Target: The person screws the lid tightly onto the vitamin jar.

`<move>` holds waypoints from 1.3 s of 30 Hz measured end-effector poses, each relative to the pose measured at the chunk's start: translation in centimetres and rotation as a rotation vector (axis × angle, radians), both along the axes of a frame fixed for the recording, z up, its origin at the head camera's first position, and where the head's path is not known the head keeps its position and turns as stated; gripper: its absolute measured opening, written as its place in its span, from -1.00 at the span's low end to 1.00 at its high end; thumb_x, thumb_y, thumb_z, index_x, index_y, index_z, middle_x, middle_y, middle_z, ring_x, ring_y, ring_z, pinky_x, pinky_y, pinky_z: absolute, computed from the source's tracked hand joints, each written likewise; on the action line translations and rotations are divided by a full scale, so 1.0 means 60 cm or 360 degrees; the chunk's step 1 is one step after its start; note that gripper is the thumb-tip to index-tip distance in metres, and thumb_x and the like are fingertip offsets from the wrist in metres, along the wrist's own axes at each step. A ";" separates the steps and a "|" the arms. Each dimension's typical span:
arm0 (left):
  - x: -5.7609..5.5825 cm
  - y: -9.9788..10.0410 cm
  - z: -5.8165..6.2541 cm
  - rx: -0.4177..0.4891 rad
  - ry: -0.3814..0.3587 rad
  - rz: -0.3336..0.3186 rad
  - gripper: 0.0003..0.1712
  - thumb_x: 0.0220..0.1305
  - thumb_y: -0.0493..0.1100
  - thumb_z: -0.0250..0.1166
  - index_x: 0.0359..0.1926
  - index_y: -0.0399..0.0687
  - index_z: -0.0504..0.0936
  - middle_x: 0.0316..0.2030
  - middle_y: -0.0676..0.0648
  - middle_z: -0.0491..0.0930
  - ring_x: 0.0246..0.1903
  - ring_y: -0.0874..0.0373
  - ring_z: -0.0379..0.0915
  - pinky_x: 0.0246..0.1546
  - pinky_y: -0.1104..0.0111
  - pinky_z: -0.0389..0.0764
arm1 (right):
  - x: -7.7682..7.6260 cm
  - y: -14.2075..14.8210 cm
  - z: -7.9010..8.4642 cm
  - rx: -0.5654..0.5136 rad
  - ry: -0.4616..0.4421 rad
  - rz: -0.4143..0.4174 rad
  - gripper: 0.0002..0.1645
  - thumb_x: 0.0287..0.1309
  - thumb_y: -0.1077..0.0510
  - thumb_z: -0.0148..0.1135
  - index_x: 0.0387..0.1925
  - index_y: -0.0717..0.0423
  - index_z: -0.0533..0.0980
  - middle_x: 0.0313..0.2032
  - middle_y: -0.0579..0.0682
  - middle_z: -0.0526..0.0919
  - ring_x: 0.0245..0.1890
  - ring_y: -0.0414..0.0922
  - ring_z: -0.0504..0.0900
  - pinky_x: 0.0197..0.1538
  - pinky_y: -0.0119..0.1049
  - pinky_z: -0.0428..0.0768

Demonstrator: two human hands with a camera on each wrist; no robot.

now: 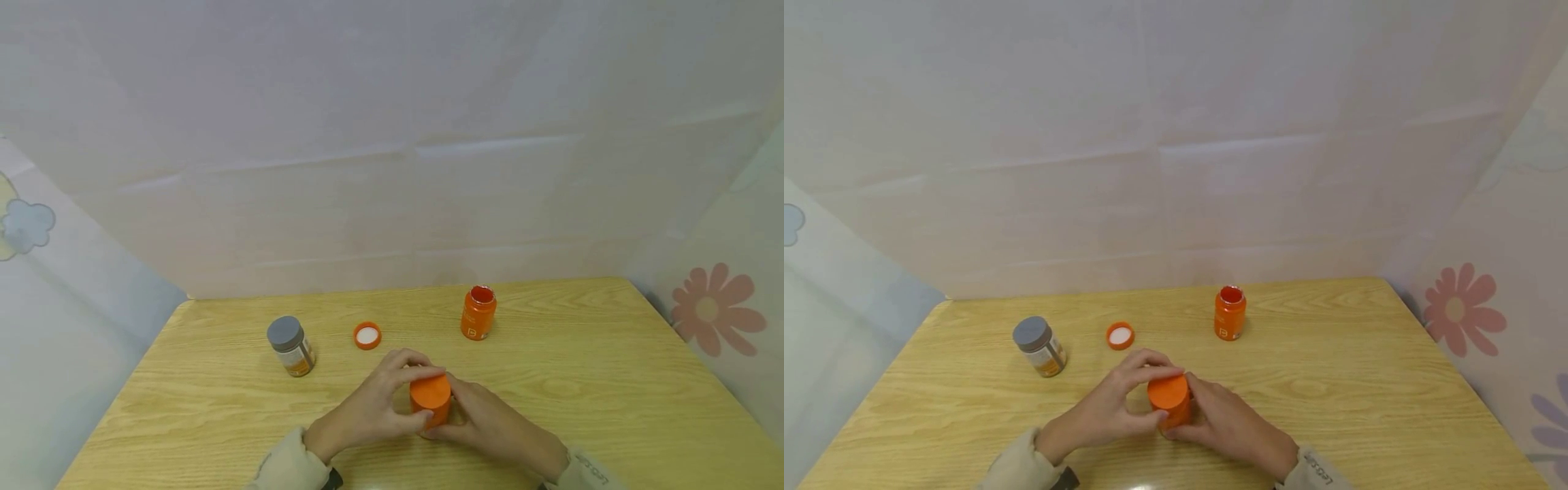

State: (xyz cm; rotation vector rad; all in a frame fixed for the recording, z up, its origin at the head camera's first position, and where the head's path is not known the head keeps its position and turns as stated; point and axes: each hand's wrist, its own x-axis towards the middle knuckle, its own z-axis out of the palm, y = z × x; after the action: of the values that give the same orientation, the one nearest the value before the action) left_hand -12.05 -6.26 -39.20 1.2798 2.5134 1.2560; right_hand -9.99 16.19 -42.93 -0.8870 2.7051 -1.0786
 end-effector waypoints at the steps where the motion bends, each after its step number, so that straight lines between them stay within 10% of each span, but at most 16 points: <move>1: 0.000 0.000 0.000 -0.0009 -0.0011 -0.0003 -0.40 0.14 -0.23 0.38 0.25 0.08 0.57 0.18 0.06 0.43 0.19 0.17 0.27 0.23 0.26 0.48 | 0.000 0.000 -0.001 -0.0001 0.0001 0.0002 -0.20 0.18 -0.39 0.20 0.34 -0.17 0.27 0.11 -0.29 0.60 0.05 -0.33 0.56 0.18 -0.17 0.60; 16: -0.004 -0.003 -0.010 0.0080 -0.0111 0.0033 -0.33 0.15 0.04 0.47 0.28 0.17 0.45 0.22 0.09 0.46 0.18 0.20 0.32 0.21 0.19 0.48 | -0.002 -0.001 -0.001 -0.0014 -0.0060 -0.0005 -0.27 0.18 -0.34 0.25 0.29 -0.19 0.32 0.12 -0.28 0.61 0.06 -0.32 0.57 0.17 -0.16 0.60; 33: -0.003 -0.009 -0.016 0.0156 -0.0226 -0.0042 -0.38 0.26 -0.13 0.36 0.33 0.13 0.43 0.27 0.00 0.49 0.17 0.20 0.36 0.18 0.23 0.48 | -0.001 -0.001 -0.004 -0.0055 -0.0043 0.0013 -0.27 0.20 -0.30 0.26 0.33 -0.27 0.28 0.17 -0.29 0.58 0.12 -0.29 0.57 0.22 -0.13 0.57; 39: 0.004 0.000 -0.024 0.0228 -0.0346 0.0081 -0.23 0.17 -0.03 0.47 0.36 0.15 0.33 0.22 0.03 0.47 0.14 0.23 0.35 0.17 0.25 0.49 | -0.001 0.000 -0.002 -0.0038 -0.0072 0.0003 -0.28 0.21 -0.37 0.20 0.32 -0.24 0.30 0.18 -0.28 0.58 0.13 -0.27 0.58 0.22 -0.09 0.58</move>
State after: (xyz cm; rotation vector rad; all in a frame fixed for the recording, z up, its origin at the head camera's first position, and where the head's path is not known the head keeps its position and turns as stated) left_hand -11.79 -6.28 -40.65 1.0440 2.3550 1.5202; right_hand -10.05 16.19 -43.05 -0.8580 2.6597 -1.1186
